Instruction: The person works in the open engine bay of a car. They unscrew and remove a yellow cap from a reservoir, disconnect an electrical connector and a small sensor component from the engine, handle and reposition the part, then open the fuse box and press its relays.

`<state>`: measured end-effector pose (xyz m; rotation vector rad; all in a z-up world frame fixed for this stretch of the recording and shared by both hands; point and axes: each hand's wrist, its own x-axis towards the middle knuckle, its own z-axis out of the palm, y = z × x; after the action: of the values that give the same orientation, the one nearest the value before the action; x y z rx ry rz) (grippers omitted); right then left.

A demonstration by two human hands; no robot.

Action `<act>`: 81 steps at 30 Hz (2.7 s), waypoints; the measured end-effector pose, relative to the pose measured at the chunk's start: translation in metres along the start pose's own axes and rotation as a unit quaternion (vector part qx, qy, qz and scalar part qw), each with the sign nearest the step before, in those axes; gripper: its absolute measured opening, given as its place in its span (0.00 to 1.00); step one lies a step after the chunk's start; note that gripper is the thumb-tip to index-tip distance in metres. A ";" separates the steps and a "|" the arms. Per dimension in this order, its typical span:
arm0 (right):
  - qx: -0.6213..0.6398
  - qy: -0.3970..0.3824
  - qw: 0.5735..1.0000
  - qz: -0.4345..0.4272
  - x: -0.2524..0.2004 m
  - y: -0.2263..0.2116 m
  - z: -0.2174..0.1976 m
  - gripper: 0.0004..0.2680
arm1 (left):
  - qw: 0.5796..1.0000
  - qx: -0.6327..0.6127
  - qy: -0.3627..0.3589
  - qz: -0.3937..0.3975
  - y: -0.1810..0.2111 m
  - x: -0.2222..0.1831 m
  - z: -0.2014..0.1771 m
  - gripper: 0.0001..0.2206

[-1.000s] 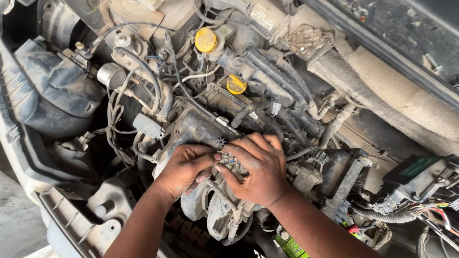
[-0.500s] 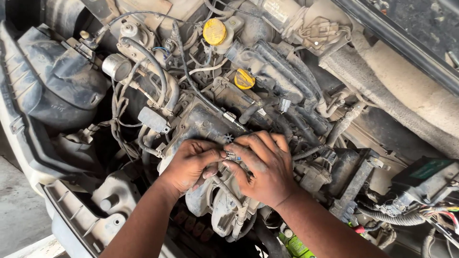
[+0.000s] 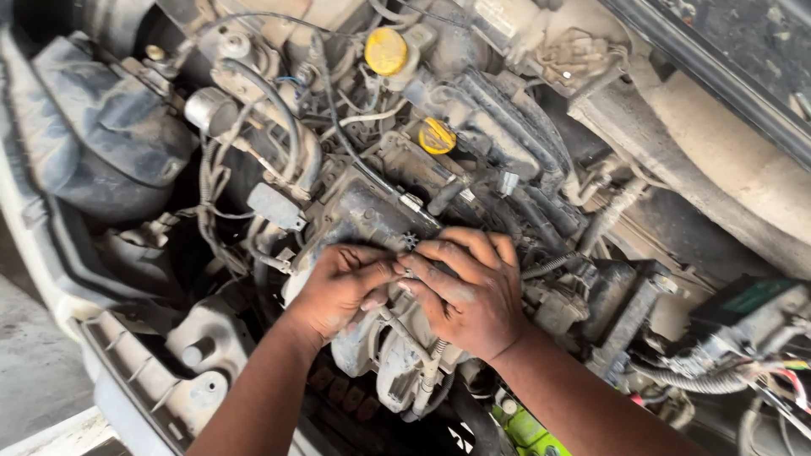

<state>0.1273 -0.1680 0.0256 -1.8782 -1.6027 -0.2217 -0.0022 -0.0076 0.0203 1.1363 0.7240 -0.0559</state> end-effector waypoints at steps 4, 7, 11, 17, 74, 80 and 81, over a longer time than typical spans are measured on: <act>-0.007 0.006 1.000 0.000 -0.004 0.004 0.005 0.08 | 1.000 -0.026 0.002 0.003 -0.011 0.000 -0.003 0.10; -0.032 0.017 0.999 -0.018 0.000 0.002 0.005 0.09 | 0.998 -0.038 0.016 0.052 -0.023 -0.003 -0.008 0.09; -0.016 -0.027 0.999 0.012 0.008 -0.011 -0.006 0.21 | 0.997 -0.043 0.034 0.058 -0.025 -0.008 -0.008 0.08; -0.032 -0.065 0.996 0.055 0.013 -0.010 -0.004 0.27 | 0.993 -0.108 0.036 0.042 -0.021 -0.006 -0.007 0.09; 0.008 0.026 0.998 0.051 0.001 -0.008 -0.005 0.07 | 0.717 0.446 0.356 0.400 -0.046 -0.008 0.061 0.10; 0.000 0.020 0.999 0.039 0.003 -0.013 -0.006 0.08 | 0.713 0.444 0.368 0.398 -0.048 -0.013 0.059 0.13; -0.004 0.024 0.999 0.035 0.005 -0.013 -0.006 0.08 | 0.710 0.443 0.378 0.396 -0.047 -0.013 0.059 0.13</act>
<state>0.1181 -0.1670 0.0371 -1.9174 -1.5043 -0.2424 -0.0009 -0.0823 0.0027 2.4039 0.8746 0.9513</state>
